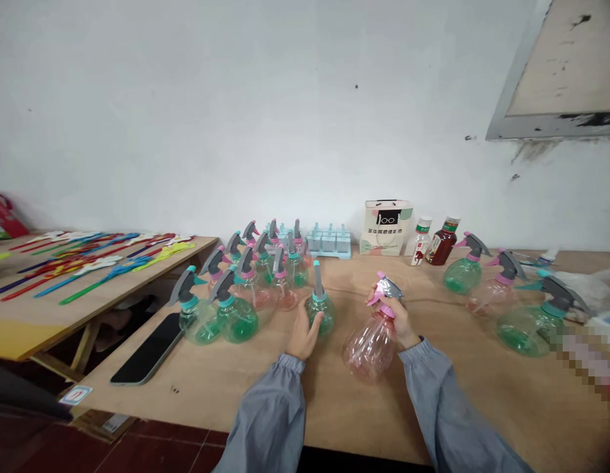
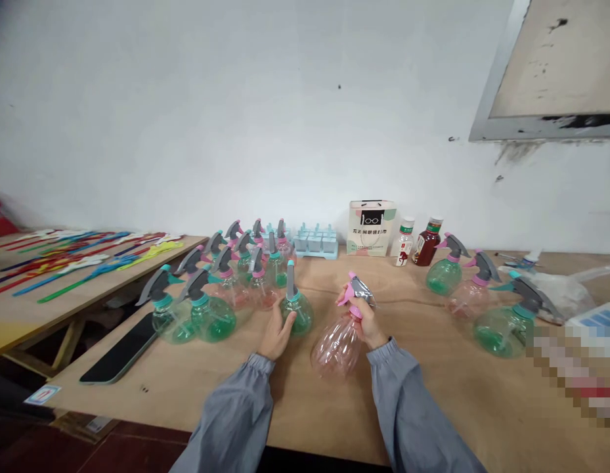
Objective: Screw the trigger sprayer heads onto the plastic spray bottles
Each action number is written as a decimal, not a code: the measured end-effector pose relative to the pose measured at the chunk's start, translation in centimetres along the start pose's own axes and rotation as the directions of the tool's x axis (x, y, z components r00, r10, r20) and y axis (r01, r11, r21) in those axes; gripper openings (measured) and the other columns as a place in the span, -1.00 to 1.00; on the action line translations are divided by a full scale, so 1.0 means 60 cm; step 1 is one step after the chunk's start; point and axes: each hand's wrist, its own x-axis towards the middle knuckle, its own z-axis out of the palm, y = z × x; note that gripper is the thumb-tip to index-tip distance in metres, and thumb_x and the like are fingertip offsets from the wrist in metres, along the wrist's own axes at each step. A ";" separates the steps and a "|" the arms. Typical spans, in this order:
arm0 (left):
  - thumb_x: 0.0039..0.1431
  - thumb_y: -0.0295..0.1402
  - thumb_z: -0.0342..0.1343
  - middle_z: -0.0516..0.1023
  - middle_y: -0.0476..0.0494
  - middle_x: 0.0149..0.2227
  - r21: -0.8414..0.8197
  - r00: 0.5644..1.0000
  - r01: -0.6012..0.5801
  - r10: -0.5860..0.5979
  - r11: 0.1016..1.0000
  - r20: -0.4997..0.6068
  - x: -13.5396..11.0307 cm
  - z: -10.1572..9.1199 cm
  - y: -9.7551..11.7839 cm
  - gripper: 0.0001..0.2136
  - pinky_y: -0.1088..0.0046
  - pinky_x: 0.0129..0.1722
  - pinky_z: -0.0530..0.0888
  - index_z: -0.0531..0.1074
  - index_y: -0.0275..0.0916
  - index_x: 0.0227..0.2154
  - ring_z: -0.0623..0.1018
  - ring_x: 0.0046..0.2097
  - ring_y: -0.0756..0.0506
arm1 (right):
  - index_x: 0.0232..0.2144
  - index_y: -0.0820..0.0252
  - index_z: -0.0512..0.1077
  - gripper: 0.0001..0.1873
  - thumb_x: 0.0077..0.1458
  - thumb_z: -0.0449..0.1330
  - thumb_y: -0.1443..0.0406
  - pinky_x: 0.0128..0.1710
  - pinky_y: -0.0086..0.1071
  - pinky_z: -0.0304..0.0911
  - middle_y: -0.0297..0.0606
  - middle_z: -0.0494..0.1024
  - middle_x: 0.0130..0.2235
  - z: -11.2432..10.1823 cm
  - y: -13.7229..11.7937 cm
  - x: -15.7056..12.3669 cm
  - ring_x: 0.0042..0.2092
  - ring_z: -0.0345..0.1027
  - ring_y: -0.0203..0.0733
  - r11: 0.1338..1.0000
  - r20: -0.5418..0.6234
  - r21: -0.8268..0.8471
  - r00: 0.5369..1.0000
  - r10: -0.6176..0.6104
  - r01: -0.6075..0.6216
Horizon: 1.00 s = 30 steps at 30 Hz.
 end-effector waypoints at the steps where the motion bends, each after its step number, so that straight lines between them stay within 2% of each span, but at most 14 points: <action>1: 0.27 -0.04 -0.04 0.36 -0.35 0.18 -0.005 1.000 -0.001 0.001 1.000 -0.003 0.000 0.000 -0.001 -0.49 0.11 0.23 0.27 0.11 -0.22 0.16 0.38 0.23 -0.22 | -0.19 0.06 0.51 -0.53 -0.20 0.32 0.05 -0.53 -0.42 0.34 -0.28 0.62 -0.37 -0.004 0.000 0.001 -0.23 0.54 -0.05 1.000 -0.001 -0.019 1.000 -0.020 0.020; 5: 0.27 -0.04 -0.04 0.36 -0.37 0.17 -0.001 1.000 0.006 -0.006 1.000 0.010 0.000 0.000 -0.005 -0.49 0.08 0.23 0.27 0.12 -0.24 0.15 0.40 0.22 -0.24 | -0.24 0.08 0.54 -0.59 -0.15 0.37 0.05 -0.33 -0.29 0.42 -0.29 0.61 -0.35 -0.044 -0.016 0.007 -0.20 0.52 -0.05 0.950 -0.112 -0.249 0.968 -0.223 0.190; 7: 0.27 -0.02 -0.04 0.35 -0.40 0.18 -0.001 1.000 -0.005 0.005 1.000 0.013 0.000 0.000 -0.006 -0.48 0.08 0.23 0.26 0.12 -0.25 0.16 0.38 0.23 -0.25 | -0.33 0.13 0.55 -0.63 -0.18 0.41 0.06 -0.29 -0.25 0.40 -0.32 0.56 -0.41 -0.078 -0.039 0.006 -0.25 0.48 -0.07 0.873 -0.252 -0.414 0.889 -0.382 0.258; 8: 0.27 -0.02 -0.05 0.34 -0.40 0.19 -0.002 1.000 -0.012 0.012 1.000 0.010 0.000 0.000 -0.006 -0.47 0.08 0.24 0.26 0.12 -0.25 0.16 0.37 0.24 -0.25 | -0.38 0.16 0.55 -0.64 -0.20 0.41 0.06 -0.30 -0.24 0.39 -0.34 0.52 -0.46 -0.097 -0.055 0.003 -0.30 0.45 -0.09 0.834 -0.346 -0.484 0.817 -0.461 0.265; 9: 0.27 -0.01 -0.05 0.33 -0.40 0.19 -0.004 1.000 -0.018 0.018 1.000 0.006 0.000 0.000 -0.007 -0.47 0.08 0.24 0.26 0.12 -0.25 0.16 0.37 0.24 -0.25 | -0.42 0.18 0.54 -0.63 -0.21 0.41 0.04 -0.32 -0.24 0.38 -0.35 0.48 -0.49 -0.116 -0.071 0.000 -0.34 0.42 -0.11 0.798 -0.446 -0.540 0.713 -0.541 0.267; 11: 0.27 -0.02 -0.05 0.34 -0.39 0.19 -0.008 1.000 -0.027 0.027 1.000 -0.003 0.000 0.000 -0.007 -0.48 0.08 0.24 0.26 0.13 -0.24 0.15 0.36 0.25 -0.24 | -0.41 0.23 0.53 -0.60 -0.16 0.37 0.01 -0.32 -0.24 0.36 -0.35 0.44 -0.48 -0.152 -0.102 -0.007 -0.37 0.37 -0.16 0.730 -0.594 -0.614 0.434 -0.677 0.300; 12: 0.27 -0.02 -0.04 0.35 -0.38 0.19 -0.009 1.000 -0.031 0.031 0.999 -0.003 0.000 0.000 -0.007 -0.49 0.08 0.24 0.26 0.13 -0.23 0.15 0.36 0.24 -0.24 | -0.37 0.25 0.53 -0.59 -0.12 0.35 0.01 -0.29 -0.24 0.36 -0.33 0.45 -0.45 -0.168 -0.114 -0.009 -0.36 0.36 -0.17 0.696 -0.620 -0.641 0.316 -0.718 0.323; 13: 0.27 -0.03 -0.04 0.35 -0.37 0.19 -0.009 0.999 -0.034 0.034 0.999 -0.002 0.000 0.000 -0.007 -0.49 0.08 0.24 0.26 0.14 -0.23 0.15 0.36 0.24 -0.23 | -0.34 0.27 0.53 -0.58 -0.09 0.33 0.02 -0.26 -0.24 0.35 -0.30 0.47 -0.41 -0.182 -0.123 -0.010 -0.34 0.36 -0.18 0.664 -0.618 -0.666 0.247 -0.746 0.339; 14: 0.27 -0.03 -0.04 0.35 -0.36 0.19 -0.008 0.999 -0.037 0.037 0.999 0.001 0.000 0.000 -0.007 -0.50 0.09 0.24 0.26 0.14 -0.23 0.15 0.37 0.24 -0.23 | -0.32 0.28 0.53 -0.57 -0.08 0.33 0.02 -0.24 -0.25 0.35 -0.29 0.48 -0.39 -0.194 -0.127 -0.008 -0.33 0.36 -0.18 0.640 -0.599 -0.689 0.230 -0.767 0.341; 15: 0.28 -0.04 -0.04 0.35 -0.37 0.19 -0.004 0.999 -0.039 0.039 0.999 0.003 0.000 0.000 -0.007 -0.50 0.09 0.24 0.26 0.14 -0.23 0.15 0.36 0.24 -0.23 | -0.32 0.29 0.53 -0.57 -0.09 0.33 0.02 -0.24 -0.25 0.34 -0.28 0.47 -0.39 -0.203 -0.126 -0.005 -0.34 0.35 -0.19 0.625 -0.571 -0.706 0.256 -0.780 0.332; 18: 0.27 -0.03 -0.04 0.35 -0.38 0.19 0.003 0.999 -0.038 0.038 0.999 -0.001 0.000 0.000 -0.008 -0.49 0.10 0.24 0.26 0.13 -0.24 0.15 0.37 0.24 -0.23 | -0.41 0.26 0.51 -0.57 -0.17 0.34 0.00 -0.32 -0.28 0.32 -0.35 0.42 -0.48 -0.222 -0.106 0.011 -0.41 0.30 -0.22 0.638 -0.501 -0.727 0.438 -0.746 0.253; 20: 0.27 -0.04 -0.04 0.36 -0.37 0.18 -0.001 0.999 -0.040 0.040 0.999 -0.002 0.001 0.000 -0.010 -0.49 0.10 0.23 0.27 0.13 -0.24 0.15 0.38 0.23 -0.23 | -0.42 0.25 0.53 -0.58 -0.17 0.33 0.00 -0.35 -0.30 0.31 -0.37 0.41 -0.51 -0.230 -0.087 0.024 -0.44 0.29 -0.24 0.665 -0.495 -0.715 0.517 -0.699 0.216; 25: 0.27 -0.03 -0.05 0.35 -0.38 0.19 -0.009 0.999 -0.053 0.052 0.999 -0.011 0.002 0.002 -0.015 -0.49 0.09 0.24 0.26 0.14 -0.24 0.15 0.37 0.24 -0.23 | -0.31 0.27 0.57 -0.53 -0.16 0.34 0.00 -0.23 -0.23 0.37 -0.26 0.57 -0.41 -0.247 -0.059 0.059 -0.34 0.42 -0.14 0.652 -0.430 -0.723 0.591 -0.683 0.226; 30: 0.27 -0.01 -0.06 0.35 -0.40 0.19 -0.016 0.999 -0.032 0.032 0.999 0.013 0.001 0.001 -0.016 -0.47 0.07 0.24 0.26 0.13 -0.25 0.16 0.37 0.24 -0.24 | -0.35 0.28 0.57 -0.52 -0.11 0.30 -0.04 -0.18 -0.17 0.36 -0.16 0.61 -0.40 -0.271 -0.048 0.103 -0.28 0.47 -0.03 0.571 -0.372 -0.803 0.604 -0.704 0.171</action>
